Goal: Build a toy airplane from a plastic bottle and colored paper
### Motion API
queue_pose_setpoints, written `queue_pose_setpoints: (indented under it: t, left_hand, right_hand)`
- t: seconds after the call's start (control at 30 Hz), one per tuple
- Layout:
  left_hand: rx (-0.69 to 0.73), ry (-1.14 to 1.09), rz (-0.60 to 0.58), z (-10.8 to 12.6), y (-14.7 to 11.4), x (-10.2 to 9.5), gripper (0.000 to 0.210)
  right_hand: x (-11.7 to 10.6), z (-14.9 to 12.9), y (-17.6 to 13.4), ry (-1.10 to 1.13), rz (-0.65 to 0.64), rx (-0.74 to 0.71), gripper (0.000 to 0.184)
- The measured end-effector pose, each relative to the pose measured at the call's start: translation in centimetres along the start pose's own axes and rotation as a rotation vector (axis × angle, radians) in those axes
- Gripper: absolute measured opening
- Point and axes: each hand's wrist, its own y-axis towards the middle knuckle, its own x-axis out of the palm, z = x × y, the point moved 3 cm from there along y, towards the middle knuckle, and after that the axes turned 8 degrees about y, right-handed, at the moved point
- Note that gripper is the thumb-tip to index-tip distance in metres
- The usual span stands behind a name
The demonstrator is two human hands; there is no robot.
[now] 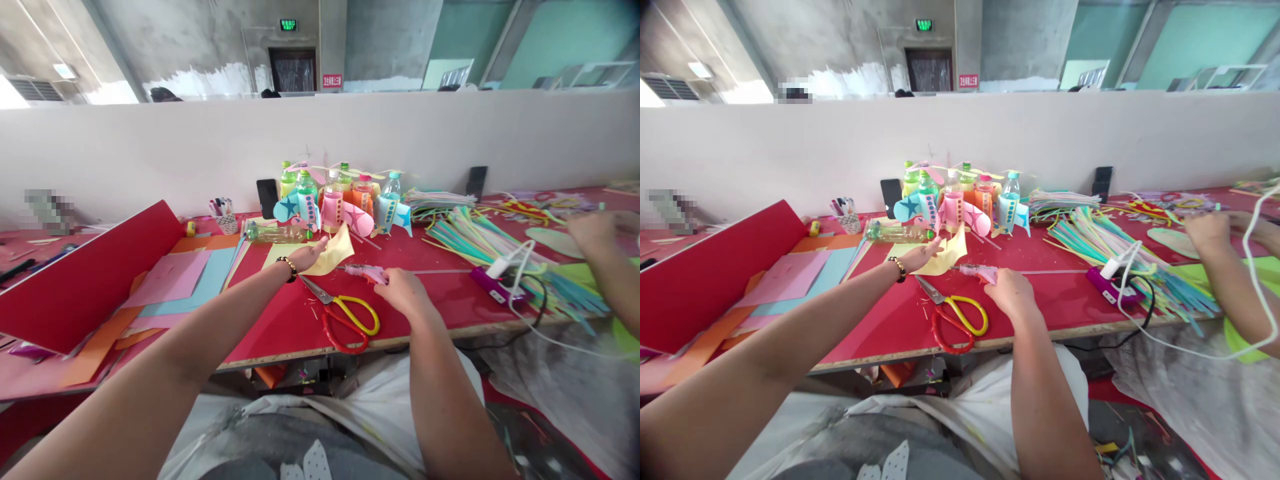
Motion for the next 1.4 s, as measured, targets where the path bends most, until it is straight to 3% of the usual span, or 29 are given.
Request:
queue_pose_setpoints:
  t: [0.1, 0.27, 0.53, 0.83, 1.03, 1.23, 1.4]
  left_hand:
    - [0.044, 0.091, -0.009, -0.7, -0.6, 0.4, 0.056]
    - [0.129, 0.239, 0.018, -1.7, -1.1, 0.8, 0.054]
    - [0.150, 0.301, 0.141, -2.3, 1.0, 2.0, 0.042]
    - [0.156, 0.350, 0.131, -3.6, -1.0, 2.6, 0.052]
    - [0.155, 0.426, 0.149, -2.7, -0.9, 1.0, 0.054]
    - [0.136, 0.538, 0.093, -1.2, 0.9, 0.4, 0.032]
    - [0.149, 0.610, 0.086, -0.9, 0.7, 0.5, 0.028]
  right_hand:
    - [-0.3, 0.1, -0.2, 0.044, 0.007, -0.041, 0.017]
    - [-0.7, 0.6, -0.6, 0.179, -0.021, -0.102, 0.015]
    - [-0.8, 1.1, -0.6, 0.396, -0.011, -0.174, 0.020]
    - [-0.3, 0.5, -0.8, 0.229, -0.024, -0.149, 0.013]
    - [0.4, 0.5, -0.3, 0.083, -0.048, -0.089, 0.016]
    - [0.2, 0.3, -0.4, 0.082, -0.033, -0.098, 0.014]
    - [0.3, 0.3, -0.4, 0.053, -0.039, -0.087, 0.014]
